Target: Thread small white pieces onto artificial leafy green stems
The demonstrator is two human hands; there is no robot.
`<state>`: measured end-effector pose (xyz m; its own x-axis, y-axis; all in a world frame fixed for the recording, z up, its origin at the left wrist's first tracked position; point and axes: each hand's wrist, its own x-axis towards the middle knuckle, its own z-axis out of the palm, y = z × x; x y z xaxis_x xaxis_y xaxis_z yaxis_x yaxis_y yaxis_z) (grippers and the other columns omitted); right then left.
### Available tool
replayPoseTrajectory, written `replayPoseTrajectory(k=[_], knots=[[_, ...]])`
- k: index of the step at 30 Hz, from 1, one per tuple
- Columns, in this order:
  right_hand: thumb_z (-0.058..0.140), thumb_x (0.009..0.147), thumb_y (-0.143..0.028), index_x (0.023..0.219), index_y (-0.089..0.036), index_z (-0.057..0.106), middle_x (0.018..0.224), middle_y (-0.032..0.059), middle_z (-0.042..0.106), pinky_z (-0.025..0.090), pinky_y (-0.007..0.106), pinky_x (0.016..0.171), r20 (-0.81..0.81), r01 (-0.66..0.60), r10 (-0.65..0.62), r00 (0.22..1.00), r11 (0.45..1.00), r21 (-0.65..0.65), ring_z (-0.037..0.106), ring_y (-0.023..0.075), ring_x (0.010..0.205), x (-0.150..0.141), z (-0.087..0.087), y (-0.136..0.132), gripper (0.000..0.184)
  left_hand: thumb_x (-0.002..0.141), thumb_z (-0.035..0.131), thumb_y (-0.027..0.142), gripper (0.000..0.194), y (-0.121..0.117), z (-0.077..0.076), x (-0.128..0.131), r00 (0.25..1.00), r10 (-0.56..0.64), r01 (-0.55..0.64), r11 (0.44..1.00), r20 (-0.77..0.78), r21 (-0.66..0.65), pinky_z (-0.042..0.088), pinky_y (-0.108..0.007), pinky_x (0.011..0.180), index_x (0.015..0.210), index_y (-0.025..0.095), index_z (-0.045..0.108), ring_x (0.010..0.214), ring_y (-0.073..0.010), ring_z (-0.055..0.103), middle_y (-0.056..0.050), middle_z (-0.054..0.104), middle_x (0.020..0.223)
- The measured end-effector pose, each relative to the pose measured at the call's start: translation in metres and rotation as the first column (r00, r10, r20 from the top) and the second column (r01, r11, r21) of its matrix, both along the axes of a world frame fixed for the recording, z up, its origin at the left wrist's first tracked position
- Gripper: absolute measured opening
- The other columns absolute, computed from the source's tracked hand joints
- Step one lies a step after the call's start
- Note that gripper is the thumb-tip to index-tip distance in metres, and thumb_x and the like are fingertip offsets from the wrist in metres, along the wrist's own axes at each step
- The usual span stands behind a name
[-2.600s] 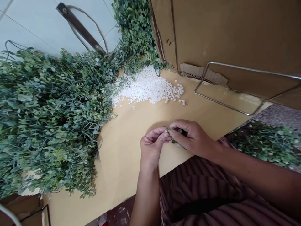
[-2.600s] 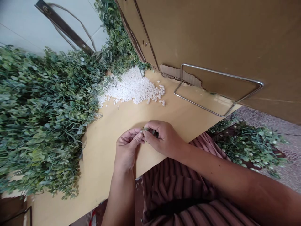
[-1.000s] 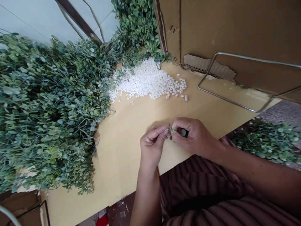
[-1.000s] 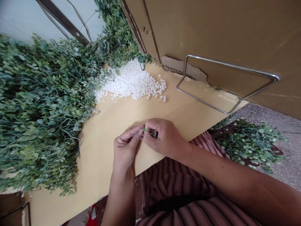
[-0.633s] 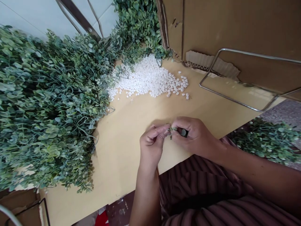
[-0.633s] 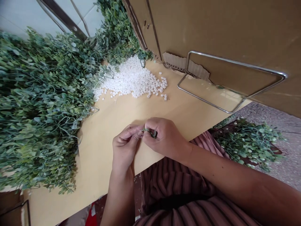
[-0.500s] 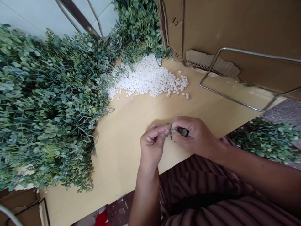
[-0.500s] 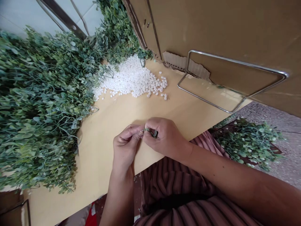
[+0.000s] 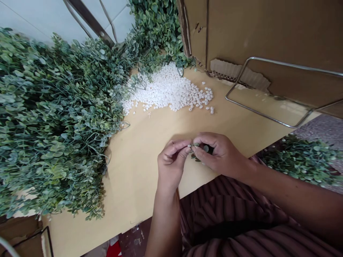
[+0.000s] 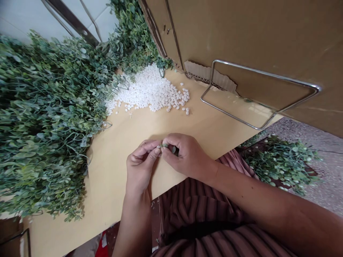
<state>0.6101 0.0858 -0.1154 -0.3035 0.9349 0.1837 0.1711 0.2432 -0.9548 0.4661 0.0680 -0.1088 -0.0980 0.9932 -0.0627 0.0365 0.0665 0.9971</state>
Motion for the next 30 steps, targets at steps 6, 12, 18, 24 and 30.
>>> replayPoseTrajectory(k=[6,12,18,24,30], knots=[[0.051,0.084,-0.033,0.069,-0.018,0.05,0.063,-0.001,0.049,0.039,0.022,0.055,-0.195,-0.041,0.0,0.981,0.978,-0.203,0.045,0.0107,0.058,0.007,0.004,0.002,0.021,0.073,0.066,0.025,0.024,0.002,-0.001,-0.007,0.979,0.107,-0.105,0.994,-0.176,0.02,0.049,-0.027,0.079,0.097,0.022,0.07,0.08,-0.0121,0.059,-0.005,0.065,0.097],[0.052,0.084,-0.048,0.069,-0.018,0.06,0.072,0.003,0.055,0.045,0.031,0.073,-0.43,-0.169,0.061,0.901,0.961,-0.218,0.054,0.0166,0.075,0.017,-0.001,0.002,0.034,0.068,0.068,0.016,0.029,0.004,0.001,0.002,0.965,-0.063,0.053,0.998,-0.256,-0.046,0.048,-0.023,0.066,0.096,0.02,0.07,0.066,-0.0103,0.055,-0.002,0.061,0.077],[0.053,0.084,-0.045,0.046,-0.018,0.046,0.065,0.003,0.053,0.046,0.033,0.076,-0.495,-0.207,0.075,0.866,0.954,-0.218,0.056,0.0175,0.078,0.018,-0.001,0.006,0.047,0.062,0.074,0.022,0.014,0.002,0.004,0.004,0.995,0.04,-0.049,0.994,-0.097,-0.096,0.048,-0.022,0.06,0.073,0.016,0.069,0.061,-0.01,0.056,-0.001,0.063,0.065],[0.064,0.072,-0.028,0.083,-0.018,0.052,0.074,-0.0002,0.054,0.047,0.024,0.06,-0.376,-0.09,-0.027,0.926,0.953,-0.29,0.054,0.011,0.064,0.005,0.0,0.003,0.019,0.057,0.079,0.026,0.02,0.002,0.017,0.008,0.996,0.048,-0.039,0.993,0.075,-0.11,0.052,-0.022,0.062,0.07,0.017,0.067,0.057,-0.0089,0.059,0.001,0.066,0.06],[0.061,0.073,-0.025,0.096,-0.015,0.051,0.085,0.0036,0.058,0.047,0.025,0.068,-0.219,-0.078,0.046,0.975,0.988,-0.137,0.056,0.0134,0.075,0.001,0.002,-0.001,0.027,0.057,0.079,0.023,0.018,0.005,0.025,0.012,0.995,0.058,-0.053,0.997,0.083,-0.062,0.052,-0.02,0.061,0.07,0.017,0.068,0.058,-0.0088,0.061,0.001,0.068,0.062]])
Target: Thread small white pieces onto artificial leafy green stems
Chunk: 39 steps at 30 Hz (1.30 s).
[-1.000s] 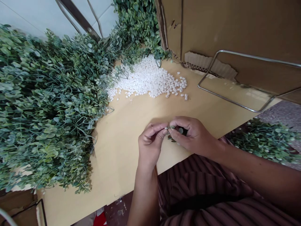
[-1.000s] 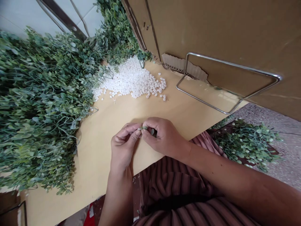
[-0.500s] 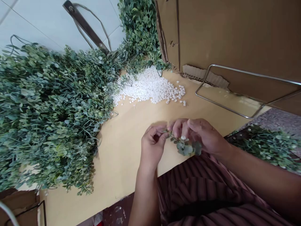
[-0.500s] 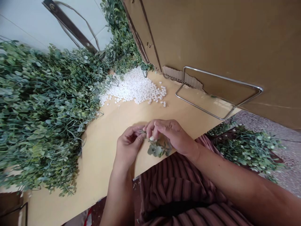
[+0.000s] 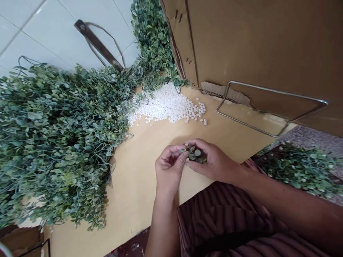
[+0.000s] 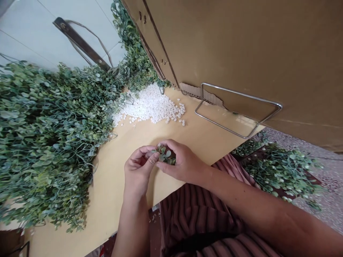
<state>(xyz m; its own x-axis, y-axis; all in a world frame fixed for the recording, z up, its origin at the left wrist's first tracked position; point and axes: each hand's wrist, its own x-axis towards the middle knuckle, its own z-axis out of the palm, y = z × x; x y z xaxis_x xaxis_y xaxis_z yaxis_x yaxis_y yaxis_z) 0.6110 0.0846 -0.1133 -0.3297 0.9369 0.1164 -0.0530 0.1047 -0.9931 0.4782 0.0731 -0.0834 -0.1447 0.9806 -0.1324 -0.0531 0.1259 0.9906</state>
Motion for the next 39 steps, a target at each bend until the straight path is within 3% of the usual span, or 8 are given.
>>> replayPoseTrajectory(k=[3,12,16,19,21,24,28,39], knots=[[0.053,0.08,-0.026,0.083,-0.015,0.053,0.068,-0.0014,0.052,0.042,0.021,0.058,-0.003,-0.005,0.005,1.0,0.999,-0.032,0.049,0.0097,0.062,0.002,0.0,0.001,0.011,0.057,0.079,0.021,0.017,0.002,0.002,0.002,1.0,-0.018,0.018,1.0,0.024,0.019,0.052,-0.019,0.062,0.069,0.017,0.068,0.06,-0.0085,0.062,0.001,0.068,0.062],[0.055,0.076,-0.026,0.071,-0.015,0.055,0.058,-0.0039,0.046,0.034,0.019,0.049,-0.075,0.123,-0.127,0.989,0.99,-0.064,0.04,0.0077,0.053,0.003,-0.002,0.001,0.012,0.057,0.079,0.029,0.022,0.016,0.011,-0.002,0.984,-0.18,0.179,0.983,-0.02,-0.037,0.051,-0.021,0.062,0.071,0.016,0.069,0.06,-0.0096,0.06,0.0,0.067,0.063],[0.054,0.076,-0.025,0.07,-0.015,0.057,0.058,-0.0034,0.048,0.035,0.018,0.05,-0.074,0.137,-0.141,0.987,0.989,-0.063,0.041,0.0078,0.053,0.001,-0.001,0.001,0.012,0.063,0.074,0.031,0.021,0.034,0.014,-0.015,0.953,-0.267,0.258,0.963,-0.142,-0.077,0.048,-0.021,0.059,0.077,0.016,0.07,0.059,-0.0093,0.058,-0.001,0.067,0.065],[0.054,0.076,-0.026,0.07,-0.015,0.056,0.06,-0.0025,0.049,0.037,0.019,0.052,-0.076,0.144,-0.151,0.986,0.986,-0.089,0.043,0.0085,0.054,0.001,-0.001,0.001,0.013,0.067,0.069,0.026,0.015,0.057,0.005,-0.014,0.929,-0.17,0.174,0.985,-0.328,-0.017,0.046,-0.022,0.059,0.078,0.015,0.069,0.058,-0.0094,0.056,-0.001,0.065,0.066],[0.055,0.075,-0.026,0.069,-0.015,0.055,0.059,-0.0027,0.048,0.036,0.018,0.051,-0.072,0.148,-0.156,0.985,0.984,-0.1,0.042,0.0084,0.054,0.001,-0.002,0.001,0.013,0.07,0.065,0.021,0.012,0.073,-0.006,-0.006,0.862,-0.103,0.15,0.987,-0.496,0.055,0.046,-0.024,0.062,0.079,0.016,0.069,0.061,-0.0104,0.055,-0.002,0.065,0.073],[0.057,0.074,-0.028,0.066,-0.016,0.053,0.057,-0.0034,0.044,0.035,0.018,0.05,-0.058,0.164,-0.171,0.984,0.98,-0.111,0.039,0.0082,0.053,0.001,-0.003,0.0,0.016,0.071,0.062,0.016,0.016,0.093,-0.02,0.012,0.644,-0.078,0.246,0.963,-0.761,0.109,0.045,-0.027,0.068,0.084,0.018,0.07,0.068,-0.0136,0.057,-0.004,0.064,0.08],[0.056,0.076,-0.032,0.065,-0.016,0.053,0.058,-0.0026,0.045,0.035,0.019,0.05,-0.06,0.169,-0.177,0.982,0.977,-0.127,0.038,0.009,0.054,0.001,-0.006,0.0,0.02,0.075,0.056,0.013,0.017,0.103,-0.026,0.024,0.406,-0.041,0.294,0.952,-0.913,0.088,0.044,-0.029,0.072,0.082,0.02,0.07,0.076,-0.0179,0.06,-0.005,0.064,0.081],[0.056,0.077,-0.028,0.073,-0.016,0.056,0.061,-0.003,0.045,0.035,0.019,0.052,-0.141,0.117,-0.139,0.98,0.982,-0.152,0.039,0.0085,0.055,0.004,-0.004,0.005,0.013,0.078,0.056,0.023,0.016,0.098,-0.029,0.011,0.383,0.002,0.249,0.963,-0.924,0.105,0.045,-0.029,0.072,0.089,0.018,0.067,0.075,-0.0173,0.06,-0.006,0.064,0.085]])
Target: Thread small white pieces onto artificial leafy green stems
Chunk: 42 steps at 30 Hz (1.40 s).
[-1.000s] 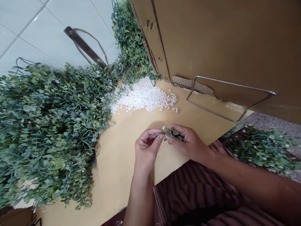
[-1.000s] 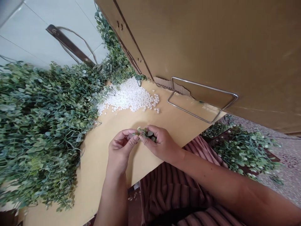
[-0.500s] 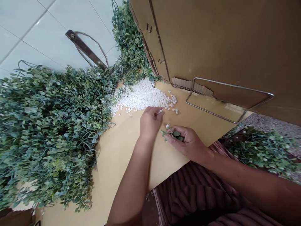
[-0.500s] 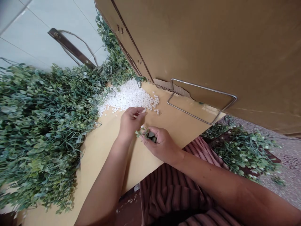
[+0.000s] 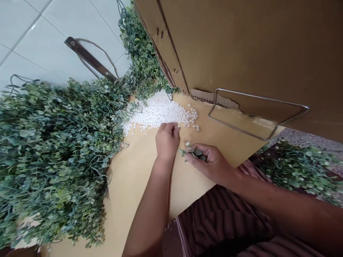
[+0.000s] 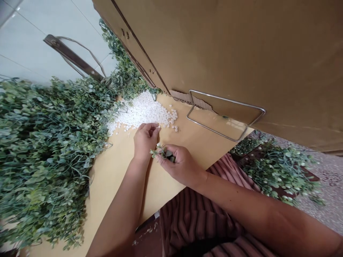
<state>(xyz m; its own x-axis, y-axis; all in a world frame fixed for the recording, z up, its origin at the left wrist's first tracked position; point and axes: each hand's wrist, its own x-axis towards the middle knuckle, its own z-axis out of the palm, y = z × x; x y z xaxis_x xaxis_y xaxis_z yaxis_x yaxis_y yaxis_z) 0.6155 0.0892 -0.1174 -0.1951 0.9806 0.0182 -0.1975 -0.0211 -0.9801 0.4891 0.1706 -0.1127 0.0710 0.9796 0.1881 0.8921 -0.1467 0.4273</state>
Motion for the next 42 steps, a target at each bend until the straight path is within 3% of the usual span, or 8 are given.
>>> replayPoseTrajectory(k=[6,9,12,15,21,26,36,42], knots=[[0.055,0.078,-0.029,0.073,-0.015,0.057,0.061,-0.0029,0.046,0.036,0.019,0.052,-0.012,0.026,-0.026,1.0,1.0,0.009,0.04,0.0083,0.055,-0.001,0.001,0.0,0.015,0.079,0.052,0.021,0.015,0.005,0.001,0.006,0.998,-0.05,0.051,0.998,-0.03,0.037,0.044,-0.03,0.072,0.082,0.019,0.067,0.078,-0.0185,0.061,-0.007,0.065,0.086],[0.059,0.075,-0.031,0.071,-0.015,0.058,0.061,-0.0025,0.048,0.037,0.019,0.052,-0.027,0.041,-0.042,0.999,0.999,-0.025,0.041,0.0082,0.055,-0.002,0.002,0.0,0.017,0.077,0.054,0.023,0.011,0.003,0.002,0.001,0.973,0.005,0.002,1.0,0.229,-0.031,0.046,-0.029,0.07,0.076,0.018,0.064,0.073,-0.0163,0.061,-0.004,0.066,0.078],[0.062,0.072,-0.034,0.066,-0.015,0.057,0.058,-0.0029,0.045,0.036,0.019,0.05,-0.026,0.052,-0.053,0.998,0.998,-0.045,0.039,0.0077,0.053,-0.002,0.004,0.001,0.02,0.071,0.061,0.027,0.012,-0.007,0.009,-0.004,0.775,0.135,0.005,0.976,0.617,-0.219,0.048,-0.025,0.063,0.074,0.016,0.062,0.065,-0.0134,0.062,-0.002,0.066,0.069],[0.063,0.071,-0.035,0.064,-0.015,0.057,0.059,-0.0024,0.047,0.037,0.019,0.05,-0.026,0.046,-0.046,0.999,0.998,-0.034,0.039,0.0078,0.054,-0.002,0.005,0.002,0.022,0.059,0.072,0.03,0.022,-0.026,0.02,-0.008,0.56,0.28,0.075,0.92,0.78,-0.384,0.049,-0.023,0.055,0.069,0.014,0.061,0.06,-0.0122,0.062,-0.002,0.067,0.065],[0.063,0.071,-0.032,0.065,-0.014,0.058,0.059,-0.0025,0.046,0.035,0.019,0.049,0.018,0.035,-0.035,0.999,0.999,-0.011,0.038,0.0079,0.054,-0.003,0.005,0.001,0.02,0.048,0.082,0.028,0.027,-0.065,0.029,-0.014,0.406,0.318,0.076,0.923,0.857,-0.378,0.049,-0.02,0.049,0.064,0.015,0.064,0.05,-0.0075,0.055,0.003,0.062,0.056],[0.06,0.071,-0.032,0.059,-0.014,0.052,0.053,-0.0046,0.035,0.029,0.019,0.045,0.097,0.032,-0.031,0.995,0.999,-0.013,0.032,0.0067,0.05,-0.004,0.004,-0.001,0.023,0.05,0.082,0.027,0.024,-0.081,0.025,-0.02,0.39,0.269,0.086,0.942,0.881,-0.326,0.047,-0.02,0.05,0.067,0.017,0.068,0.05,-0.0069,0.054,0.002,0.064,0.058],[0.057,0.074,-0.027,0.062,-0.015,0.058,0.058,-0.0006,0.053,0.039,0.019,0.053,0.193,-0.015,0.002,0.981,0.998,0.068,0.046,0.0101,0.057,-0.006,0.002,-0.002,0.018,0.049,0.083,0.028,0.021,-0.088,0.019,-0.026,0.342,0.308,0.046,0.938,0.888,-0.343,0.046,-0.019,0.049,0.065,0.019,0.072,0.05,-0.0066,0.053,0.0,0.068,0.06],[0.055,0.074,-0.026,0.062,-0.015,0.053,0.055,-0.0028,0.047,0.035,0.018,0.048,0.213,-0.036,0.021,0.977,0.997,0.066,0.041,0.0082,0.051,-0.004,0.007,-0.001,0.016,0.055,0.08,0.024,0.018,-0.089,0.012,-0.03,0.361,0.246,0.098,0.949,0.9,-0.299,0.046,-0.018,0.052,0.071,0.023,0.075,0.056,-0.0069,0.054,-0.001,0.068,0.067]])
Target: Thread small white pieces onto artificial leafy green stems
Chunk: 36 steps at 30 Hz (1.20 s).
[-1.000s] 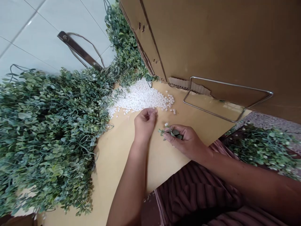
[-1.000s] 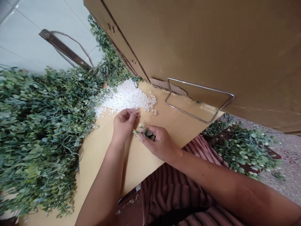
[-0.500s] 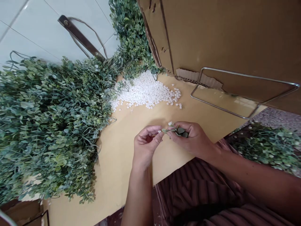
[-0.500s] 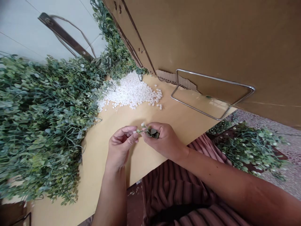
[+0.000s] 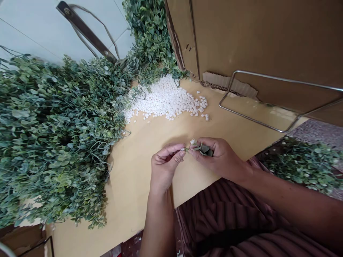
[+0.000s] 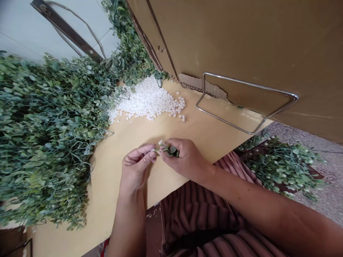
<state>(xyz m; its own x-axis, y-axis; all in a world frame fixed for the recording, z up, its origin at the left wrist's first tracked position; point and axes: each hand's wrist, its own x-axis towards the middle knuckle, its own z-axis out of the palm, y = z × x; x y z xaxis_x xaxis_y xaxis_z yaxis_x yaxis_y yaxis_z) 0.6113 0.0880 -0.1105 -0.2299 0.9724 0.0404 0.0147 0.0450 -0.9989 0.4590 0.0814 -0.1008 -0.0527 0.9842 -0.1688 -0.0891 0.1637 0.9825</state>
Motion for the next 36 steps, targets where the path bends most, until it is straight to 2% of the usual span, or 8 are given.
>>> replayPoseTrajectory(k=[12,17,26,30,36], knots=[[0.052,0.073,-0.023,0.057,-0.017,0.043,0.051,-0.0055,0.035,0.027,0.019,0.044,0.033,-0.017,0.016,0.999,0.999,0.047,0.032,0.0063,0.048,0.0011,0.0009,-0.0001,0.02,0.063,0.076,0.024,0.014,-0.0005,-0.0034,-0.0014,0.998,-0.064,0.064,0.998,-0.002,0.025,0.042,-0.018,0.052,0.076,0.026,0.075,0.057,-0.0063,0.051,0.0,0.064,0.067],[0.053,0.073,-0.022,0.055,-0.018,0.043,0.05,-0.0056,0.035,0.027,0.019,0.043,0.035,-0.037,0.036,0.999,0.998,0.043,0.031,0.0064,0.047,0.0021,0.0034,0.0006,0.02,0.061,0.077,0.026,0.015,0.0005,-0.0032,-0.0023,0.996,-0.088,0.088,0.996,-0.016,-0.014,0.043,-0.021,0.053,0.077,0.025,0.075,0.056,-0.0074,0.05,-0.001,0.065,0.066],[0.05,0.073,-0.021,0.057,-0.017,0.047,0.051,-0.0052,0.036,0.027,0.019,0.043,0.033,-0.061,0.06,0.998,0.997,0.048,0.032,0.0064,0.048,0.0027,0.0016,-0.0004,0.017,0.062,0.077,0.026,0.014,0.0005,-0.0022,-0.0037,0.992,-0.128,0.128,0.992,-0.015,-0.007,0.044,-0.021,0.053,0.076,0.025,0.075,0.057,-0.0081,0.051,-0.001,0.064,0.068],[0.05,0.074,-0.021,0.056,-0.017,0.046,0.05,-0.0054,0.035,0.026,0.019,0.043,0.037,-0.076,0.073,0.997,0.994,0.074,0.031,0.0064,0.047,0.0028,0.0009,0.0002,0.019,0.061,0.077,0.025,0.011,0.0018,-0.001,-0.004,0.985,-0.17,0.171,0.985,0.027,-0.024,0.048,-0.021,0.056,0.073,0.026,0.075,0.057,-0.0073,0.054,-0.001,0.065,0.069],[0.048,0.075,-0.025,0.056,-0.018,0.042,0.052,-0.0045,0.033,0.027,0.02,0.043,0.057,-0.076,0.074,0.996,0.997,0.031,0.031,0.007,0.048,0.0037,0.0044,-0.0039,0.021,0.065,0.075,0.025,0.007,0.0032,0.0026,-0.0005,0.971,-0.211,0.222,0.97,0.116,-0.094,0.054,-0.023,0.064,0.072,0.027,0.075,0.067,-0.0103,0.062,0.0,0.066,0.072]])
